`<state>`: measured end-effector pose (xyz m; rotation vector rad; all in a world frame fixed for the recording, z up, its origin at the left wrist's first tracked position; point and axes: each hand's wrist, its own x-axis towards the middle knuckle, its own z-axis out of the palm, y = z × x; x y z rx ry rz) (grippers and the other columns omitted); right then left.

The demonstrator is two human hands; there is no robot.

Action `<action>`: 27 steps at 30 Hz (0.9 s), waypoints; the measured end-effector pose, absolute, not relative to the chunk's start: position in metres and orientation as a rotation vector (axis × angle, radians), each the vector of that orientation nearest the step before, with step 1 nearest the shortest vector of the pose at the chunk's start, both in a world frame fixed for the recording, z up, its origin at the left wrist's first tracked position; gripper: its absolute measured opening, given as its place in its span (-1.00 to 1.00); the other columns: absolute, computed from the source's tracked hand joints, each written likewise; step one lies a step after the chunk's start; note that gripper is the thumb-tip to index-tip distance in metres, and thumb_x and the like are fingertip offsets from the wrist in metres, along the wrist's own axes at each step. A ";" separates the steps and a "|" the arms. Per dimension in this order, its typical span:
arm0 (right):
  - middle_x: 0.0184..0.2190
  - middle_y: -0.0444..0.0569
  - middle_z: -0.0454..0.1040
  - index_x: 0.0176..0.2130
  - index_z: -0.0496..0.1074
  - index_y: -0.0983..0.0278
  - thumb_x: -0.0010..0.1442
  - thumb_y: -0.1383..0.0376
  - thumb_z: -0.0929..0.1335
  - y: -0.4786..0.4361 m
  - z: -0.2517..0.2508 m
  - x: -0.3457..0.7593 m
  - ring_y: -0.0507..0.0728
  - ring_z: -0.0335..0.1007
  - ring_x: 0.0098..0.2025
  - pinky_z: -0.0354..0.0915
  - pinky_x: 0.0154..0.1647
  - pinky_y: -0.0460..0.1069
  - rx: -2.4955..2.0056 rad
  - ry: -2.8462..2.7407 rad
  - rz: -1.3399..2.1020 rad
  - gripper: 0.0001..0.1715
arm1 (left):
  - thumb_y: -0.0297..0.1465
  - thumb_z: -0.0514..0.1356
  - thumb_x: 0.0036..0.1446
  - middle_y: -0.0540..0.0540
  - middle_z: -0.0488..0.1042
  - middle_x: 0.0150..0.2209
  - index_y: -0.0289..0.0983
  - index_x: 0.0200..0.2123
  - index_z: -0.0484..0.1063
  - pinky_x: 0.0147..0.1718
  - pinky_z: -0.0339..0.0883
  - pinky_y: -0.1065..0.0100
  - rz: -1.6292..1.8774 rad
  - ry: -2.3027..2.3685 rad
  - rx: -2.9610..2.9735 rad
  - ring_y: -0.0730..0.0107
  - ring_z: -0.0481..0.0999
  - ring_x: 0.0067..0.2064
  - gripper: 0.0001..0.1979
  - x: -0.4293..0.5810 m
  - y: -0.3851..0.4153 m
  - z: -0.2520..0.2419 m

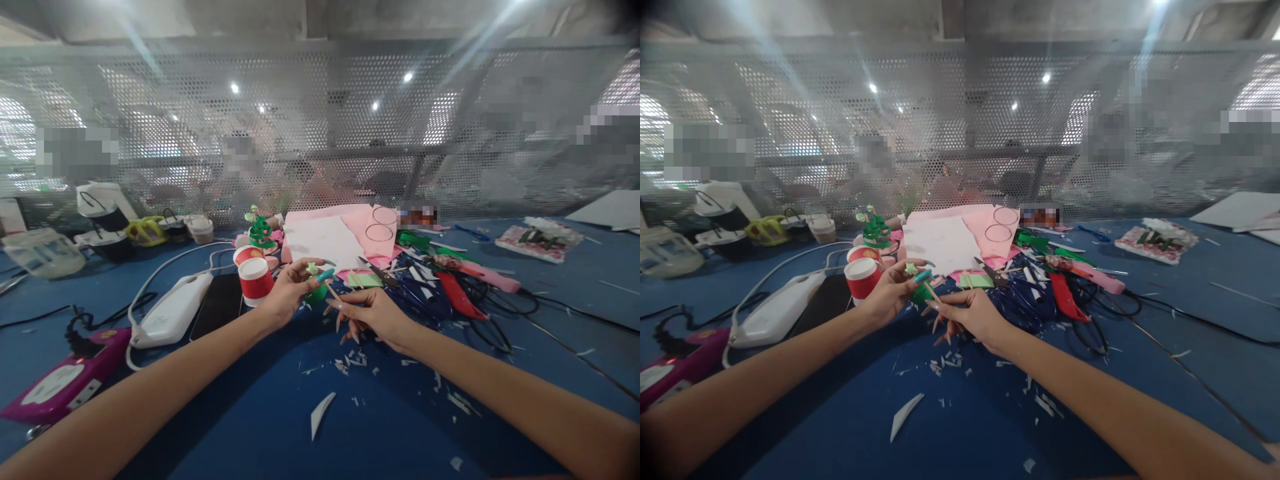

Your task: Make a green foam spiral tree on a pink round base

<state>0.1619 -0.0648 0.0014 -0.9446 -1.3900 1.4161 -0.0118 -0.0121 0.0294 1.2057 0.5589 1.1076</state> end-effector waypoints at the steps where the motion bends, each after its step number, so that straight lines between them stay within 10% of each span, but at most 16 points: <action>1: -0.72 -0.17 0.37 -0.43 0.55 0.34 -0.09 0.04 0.47 -0.065 0.001 0.162 -0.10 0.18 -0.76 0.20 -0.70 -0.11 -0.943 -1.389 1.418 -0.61 | -0.50 0.40 -0.26 -0.05 0.56 -0.37 -0.29 -0.28 0.48 -0.46 0.35 0.51 1.111 0.569 1.203 0.48 0.51 -0.41 -0.64 -0.012 -0.012 0.029; 27: -0.79 -0.14 0.35 -0.49 0.55 0.36 -0.13 0.06 0.49 -0.064 0.002 0.160 -0.09 0.18 -0.77 0.02 -0.76 -0.15 -0.984 -1.378 1.407 -0.61 | -0.57 0.37 -0.31 -0.05 0.56 -0.48 -0.29 -0.36 0.58 -0.51 0.29 0.54 1.177 0.640 1.145 0.50 0.48 -0.45 -0.69 -0.008 -0.011 0.019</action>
